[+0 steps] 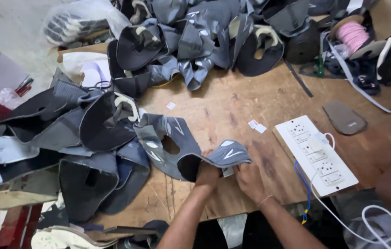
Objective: Organizing and inspecting grey shoe upper components on a manufacturing workbench.
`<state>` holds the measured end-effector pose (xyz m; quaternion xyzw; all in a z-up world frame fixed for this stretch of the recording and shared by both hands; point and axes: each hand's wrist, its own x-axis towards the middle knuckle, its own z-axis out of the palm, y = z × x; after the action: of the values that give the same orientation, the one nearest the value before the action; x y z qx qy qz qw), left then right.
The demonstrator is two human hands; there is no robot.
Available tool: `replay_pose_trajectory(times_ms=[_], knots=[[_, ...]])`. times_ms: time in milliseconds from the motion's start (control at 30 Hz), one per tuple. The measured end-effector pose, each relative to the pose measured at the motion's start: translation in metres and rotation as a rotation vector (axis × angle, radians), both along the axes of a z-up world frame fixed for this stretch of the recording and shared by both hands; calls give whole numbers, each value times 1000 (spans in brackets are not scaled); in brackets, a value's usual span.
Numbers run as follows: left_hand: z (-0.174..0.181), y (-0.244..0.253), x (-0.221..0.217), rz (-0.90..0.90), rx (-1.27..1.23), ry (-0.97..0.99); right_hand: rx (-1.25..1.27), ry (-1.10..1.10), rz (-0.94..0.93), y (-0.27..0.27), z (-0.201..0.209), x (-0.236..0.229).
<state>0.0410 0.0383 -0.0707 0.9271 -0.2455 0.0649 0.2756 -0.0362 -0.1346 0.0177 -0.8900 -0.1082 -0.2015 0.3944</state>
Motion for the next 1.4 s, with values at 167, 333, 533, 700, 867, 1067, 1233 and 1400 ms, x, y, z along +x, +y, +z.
replay_pose_trajectory(times_ms=[167,333,533,700,867,1067,1233,1400], knots=[[-21,-9,1,88,-113,-215,37,-46,-19,8,-4,-5],[58,-13,-11,129,-110,288,17,110,-117,0,-25,4],[40,-22,-2,213,-137,352,-83,-157,-51,-1,-5,8],[48,-38,-16,353,-249,363,-138,143,-155,0,-29,23],[5,-33,12,281,-197,235,-201,-181,-65,-18,-48,25],[-13,-39,31,243,-43,296,-167,-165,-95,-13,-22,24],[43,-29,6,271,-213,232,-297,180,-241,2,8,32],[70,-33,-3,307,-185,252,-387,268,-319,3,-4,39]])
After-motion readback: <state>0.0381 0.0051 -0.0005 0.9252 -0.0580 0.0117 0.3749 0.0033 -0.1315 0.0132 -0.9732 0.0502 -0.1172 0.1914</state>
